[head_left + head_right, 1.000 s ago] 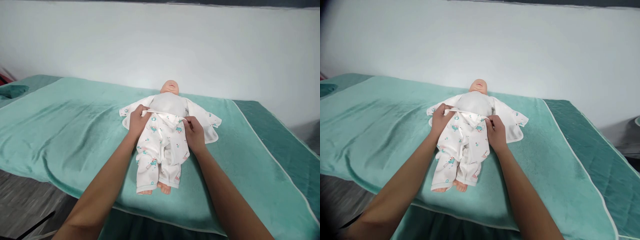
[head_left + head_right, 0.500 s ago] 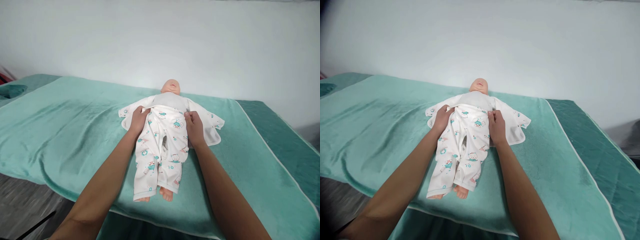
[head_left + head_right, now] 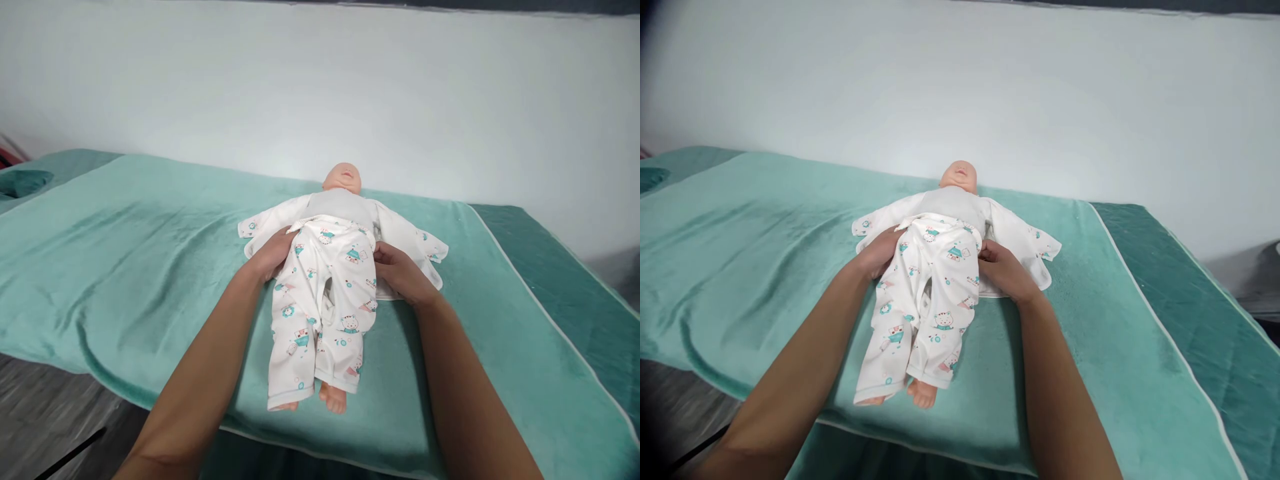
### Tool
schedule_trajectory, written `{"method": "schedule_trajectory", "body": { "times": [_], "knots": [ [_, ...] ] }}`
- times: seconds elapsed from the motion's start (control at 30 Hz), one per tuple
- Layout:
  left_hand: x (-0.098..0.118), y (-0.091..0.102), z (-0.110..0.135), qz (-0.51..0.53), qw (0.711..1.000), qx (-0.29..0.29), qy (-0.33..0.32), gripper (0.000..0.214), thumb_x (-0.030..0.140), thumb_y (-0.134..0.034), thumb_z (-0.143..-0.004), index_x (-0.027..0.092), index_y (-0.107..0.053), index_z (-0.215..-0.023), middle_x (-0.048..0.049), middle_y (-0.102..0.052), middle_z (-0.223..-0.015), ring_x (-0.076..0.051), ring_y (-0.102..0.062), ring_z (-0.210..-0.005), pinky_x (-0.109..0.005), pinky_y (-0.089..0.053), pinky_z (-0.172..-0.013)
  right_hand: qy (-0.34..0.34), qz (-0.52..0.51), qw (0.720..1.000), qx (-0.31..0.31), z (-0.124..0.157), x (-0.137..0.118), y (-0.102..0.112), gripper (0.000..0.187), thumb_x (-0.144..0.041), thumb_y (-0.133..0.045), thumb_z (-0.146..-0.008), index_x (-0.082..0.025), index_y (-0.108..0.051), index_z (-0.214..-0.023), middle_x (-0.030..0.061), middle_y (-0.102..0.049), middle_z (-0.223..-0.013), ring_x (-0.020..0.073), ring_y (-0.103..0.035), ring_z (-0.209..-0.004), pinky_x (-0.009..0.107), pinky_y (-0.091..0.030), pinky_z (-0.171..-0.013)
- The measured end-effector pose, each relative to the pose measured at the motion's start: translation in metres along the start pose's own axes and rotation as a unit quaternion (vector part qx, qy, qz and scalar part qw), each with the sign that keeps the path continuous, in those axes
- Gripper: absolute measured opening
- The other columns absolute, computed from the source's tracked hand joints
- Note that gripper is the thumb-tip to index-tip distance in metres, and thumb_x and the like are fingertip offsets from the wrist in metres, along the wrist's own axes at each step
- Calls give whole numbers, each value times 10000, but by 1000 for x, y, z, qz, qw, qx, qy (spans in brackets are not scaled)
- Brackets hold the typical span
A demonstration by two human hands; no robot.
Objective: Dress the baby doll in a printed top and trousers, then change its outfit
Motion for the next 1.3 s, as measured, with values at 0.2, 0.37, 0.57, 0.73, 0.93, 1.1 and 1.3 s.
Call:
{"method": "schedule_trajectory", "body": {
  "times": [0.2, 0.37, 0.57, 0.73, 0.93, 1.1, 1.3],
  "knots": [
    [-4, -9, 3, 80, 989, -66, 107, 323, 380, -740, -786, 199, -740, -1053, -90, -795, -984, -321, -735, -1018, -452, -586, -941, -4, -35, 996, 78, -8, 8, -7, 221, -328, -737, -731, -211, -590, -846, 21, -740, -903, 177, -646, -772, 312, -513, -673],
    [-7, -12, -1, 147, 982, -67, 99, 415, 392, -704, -814, 178, -710, -1168, -95, -791, -1039, -313, -742, -1006, -470, -583, -977, -53, 49, 978, 195, -19, 21, -2, 254, -266, -704, -685, -215, -648, -927, 66, -760, -932, 256, -677, -826, 376, -540, -678],
    [-9, -13, -1, 167, 979, -54, 99, 463, 432, -669, -816, 188, -693, -1208, -90, -789, -1040, -320, -740, -1014, -485, -579, -986, -40, 108, 981, 156, -27, 23, -2, 199, -255, -612, -699, -194, -739, -839, 18, -699, -658, 179, -561, -580, 304, -446, -539],
    [-7, -15, 1, 126, 988, -47, 71, 467, 537, -639, -817, 226, -704, -1160, -65, -787, -1022, -349, -715, -1074, -498, -578, -984, -26, 92, 980, 172, -24, 23, 0, 217, -276, -559, -725, -185, -745, -791, -28, -526, -465, 127, -421, -447, 256, -325, -437],
    [-4, -13, -1, 109, 994, 0, 7, 383, 506, -630, -846, 248, -702, -1119, -32, -782, -992, -344, -702, -1096, -501, -571, -991, 71, 129, 968, 202, -22, 15, 1, 242, -323, -562, -780, -194, -762, -822, 17, -732, -781, 237, -632, -814, 348, -511, -716],
    [-3, -18, 3, 130, 989, -58, 32, 487, 546, -661, -814, 217, -699, -1171, -68, -783, -1030, -342, -704, -1095, -505, -553, -1019, 105, 120, 963, 217, -16, 0, -5, 227, -322, -555, -810, -196, -745, -811, 28, -741, -849, 251, -643, -905, 381, -512, -829],
    [-3, -17, 4, 141, 987, -78, 17, 540, 567, -673, -809, 221, -680, -1223, -91, -770, -1098, -336, -696, -1123, -511, -533, -1044, 83, 71, 979, 173, -14, -5, -11, 244, -411, -685, -775, -212, -737, -906, 45, -759, -907, 266, -667, -932, 423, -538, -866]
  ]
}}
Point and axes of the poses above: each hand's wrist, its own z-axis away from the middle knuckle, its own y-axis out of the back of the hand, x = y × z, the point moved 3 cm from there along -z, towards the middle knuckle
